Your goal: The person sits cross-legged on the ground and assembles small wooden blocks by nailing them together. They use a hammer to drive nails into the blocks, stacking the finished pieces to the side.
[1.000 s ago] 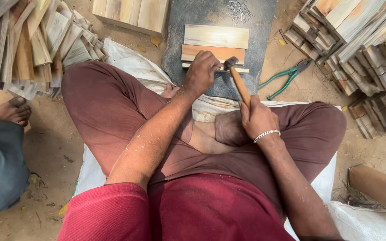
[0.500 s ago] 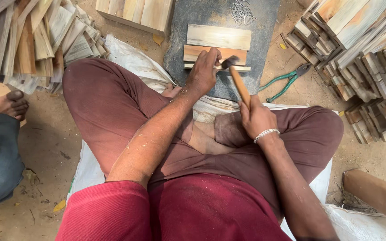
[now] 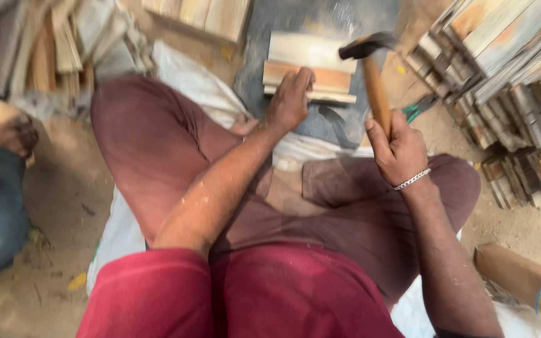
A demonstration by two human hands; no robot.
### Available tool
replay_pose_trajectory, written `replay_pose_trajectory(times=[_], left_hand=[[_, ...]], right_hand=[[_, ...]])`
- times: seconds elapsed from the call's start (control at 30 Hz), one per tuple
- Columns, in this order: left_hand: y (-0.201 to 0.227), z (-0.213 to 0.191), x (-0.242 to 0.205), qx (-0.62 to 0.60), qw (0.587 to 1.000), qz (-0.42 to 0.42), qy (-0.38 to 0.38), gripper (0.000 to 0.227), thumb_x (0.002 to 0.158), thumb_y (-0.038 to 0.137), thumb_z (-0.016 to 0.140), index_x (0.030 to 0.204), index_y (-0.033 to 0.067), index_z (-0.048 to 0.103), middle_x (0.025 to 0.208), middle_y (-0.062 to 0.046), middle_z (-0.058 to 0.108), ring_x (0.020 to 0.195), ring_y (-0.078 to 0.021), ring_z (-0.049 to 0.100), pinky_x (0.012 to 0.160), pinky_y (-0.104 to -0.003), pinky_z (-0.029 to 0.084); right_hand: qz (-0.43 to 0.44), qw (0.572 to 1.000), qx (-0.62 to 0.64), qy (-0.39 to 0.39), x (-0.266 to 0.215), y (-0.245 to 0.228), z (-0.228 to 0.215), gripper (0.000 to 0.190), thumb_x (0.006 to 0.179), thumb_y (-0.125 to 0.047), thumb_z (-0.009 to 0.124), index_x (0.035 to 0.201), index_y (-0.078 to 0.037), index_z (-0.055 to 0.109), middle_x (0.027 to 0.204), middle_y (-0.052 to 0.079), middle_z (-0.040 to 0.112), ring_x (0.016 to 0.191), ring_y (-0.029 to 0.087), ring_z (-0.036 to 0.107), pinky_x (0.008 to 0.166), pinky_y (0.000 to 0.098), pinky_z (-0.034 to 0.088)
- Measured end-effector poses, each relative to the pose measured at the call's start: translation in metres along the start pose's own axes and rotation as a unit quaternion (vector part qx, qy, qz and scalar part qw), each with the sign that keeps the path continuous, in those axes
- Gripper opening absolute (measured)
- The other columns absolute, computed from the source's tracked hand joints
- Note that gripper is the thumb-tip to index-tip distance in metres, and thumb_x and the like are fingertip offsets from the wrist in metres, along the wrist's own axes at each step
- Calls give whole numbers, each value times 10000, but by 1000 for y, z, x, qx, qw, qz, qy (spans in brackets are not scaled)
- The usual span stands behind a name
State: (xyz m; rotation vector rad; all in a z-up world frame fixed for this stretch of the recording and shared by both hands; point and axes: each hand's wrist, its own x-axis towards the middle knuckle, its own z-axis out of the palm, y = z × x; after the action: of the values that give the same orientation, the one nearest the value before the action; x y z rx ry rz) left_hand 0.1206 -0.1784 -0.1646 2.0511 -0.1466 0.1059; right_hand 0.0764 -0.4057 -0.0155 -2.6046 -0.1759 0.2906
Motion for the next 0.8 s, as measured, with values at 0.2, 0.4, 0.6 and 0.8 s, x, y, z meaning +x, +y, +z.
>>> replay_pose_trajectory(times=[0.2,0.4,0.6,0.8], left_hand=[[4,0,3,7,1000,6,-3,410,796,-151,624,1082,105,479,935,-68,590,967,-300,600,828,-457,477],[1,2,-5,23,1000,1,-11,411,817,-143,635,1091,121,479,943,-63,583,968,-278,604,827,-447,495],[11,-5,4,28,999,-20,-14,387,824,-121,648,1076,119,477,944,-70,570,946,-270,618,796,-446,512],[2,1,2,5,999,-31,-37,376,837,-132,599,1092,115,474,972,-93,561,935,-245,655,800,-407,553]], right_hand=[[-16,994,-101,-34,-8,3,21,371,1040,-385,641,972,-23,598,678,242,644,667,462,647,619,528,496],[4,997,69,26,-19,8,25,353,1048,-372,618,980,-27,588,688,211,637,620,378,658,577,476,482],[-8,999,-52,-4,-8,9,26,342,1035,-378,670,964,-50,606,656,209,641,577,381,636,561,488,482],[-2,992,-124,-9,-19,23,52,369,1049,-409,618,1060,-44,564,734,235,668,651,439,652,630,541,515]])
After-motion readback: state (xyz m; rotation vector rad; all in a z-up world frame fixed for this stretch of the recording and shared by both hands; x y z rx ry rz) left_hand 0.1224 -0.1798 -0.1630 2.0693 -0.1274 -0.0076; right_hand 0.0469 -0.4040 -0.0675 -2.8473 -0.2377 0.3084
